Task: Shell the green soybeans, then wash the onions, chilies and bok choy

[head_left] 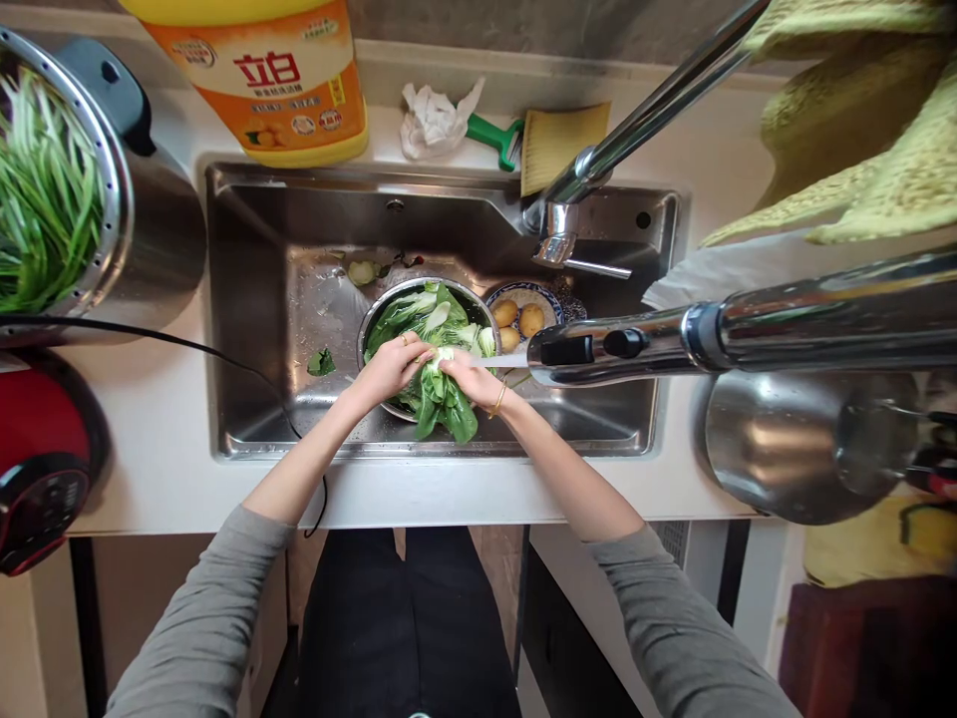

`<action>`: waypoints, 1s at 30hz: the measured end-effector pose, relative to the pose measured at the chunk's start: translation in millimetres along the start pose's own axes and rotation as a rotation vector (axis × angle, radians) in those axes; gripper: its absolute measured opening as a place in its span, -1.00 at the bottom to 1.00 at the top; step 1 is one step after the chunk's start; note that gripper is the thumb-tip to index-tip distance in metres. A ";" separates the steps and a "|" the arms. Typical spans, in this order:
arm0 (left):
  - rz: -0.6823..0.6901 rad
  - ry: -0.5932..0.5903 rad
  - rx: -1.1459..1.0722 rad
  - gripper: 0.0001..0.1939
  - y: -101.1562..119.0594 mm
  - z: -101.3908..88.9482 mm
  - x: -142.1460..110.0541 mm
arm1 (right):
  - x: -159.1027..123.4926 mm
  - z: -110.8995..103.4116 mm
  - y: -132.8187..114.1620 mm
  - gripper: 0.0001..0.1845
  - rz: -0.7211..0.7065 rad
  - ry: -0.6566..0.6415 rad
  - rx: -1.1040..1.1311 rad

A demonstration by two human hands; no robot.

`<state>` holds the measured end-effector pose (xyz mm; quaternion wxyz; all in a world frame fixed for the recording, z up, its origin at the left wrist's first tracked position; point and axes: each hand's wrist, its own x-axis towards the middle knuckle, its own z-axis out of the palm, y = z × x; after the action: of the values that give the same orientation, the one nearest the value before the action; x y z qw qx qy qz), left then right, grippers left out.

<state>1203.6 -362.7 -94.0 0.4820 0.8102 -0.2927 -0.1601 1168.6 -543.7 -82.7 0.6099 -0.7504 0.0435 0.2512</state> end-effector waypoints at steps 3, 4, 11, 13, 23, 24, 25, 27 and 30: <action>-0.093 -0.008 -0.101 -0.62 -4.6 1.4 3.5 | 3.7 -4.8 0.8 -0.83 -0.017 -0.011 -0.019; -0.133 -0.015 -0.153 -0.62 -5.9 2.4 5.0 | 3.8 -7.0 1.3 -0.83 -0.003 -0.008 -0.021; -0.385 0.097 -0.731 -0.50 -11.7 24.9 14.8 | -1.8 -12.0 3.8 -0.66 0.206 -0.015 0.294; -0.452 0.219 -0.807 -0.50 -16.9 30.7 16.3 | -2.9 -10.8 3.7 -0.63 0.245 0.035 0.366; -0.403 0.067 0.136 -0.54 7.3 28.0 7.1 | -9.5 -5.3 21.4 -0.34 0.191 0.317 0.297; -0.372 0.007 0.151 -0.54 13.6 28.2 7.2 | -9.7 -3.5 22.3 -0.34 0.186 0.320 0.285; -0.361 -0.045 0.157 -0.54 18.3 28.6 7.4 | -9.8 -1.8 22.8 -0.35 0.177 0.330 0.282; -0.369 -0.111 0.170 -0.55 21.9 29.3 6.9 | -9.5 0.6 22.3 -0.37 0.163 0.357 0.296; -0.349 -0.149 0.210 -0.63 17.2 28.3 2.8 | -9.1 0.0 19.9 -0.42 0.171 0.324 0.266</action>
<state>1185.0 -390.2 -92.6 0.3368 0.8803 -0.1981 -0.2692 1153.2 -550.9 -96.6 0.6649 -0.6875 0.2371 0.1703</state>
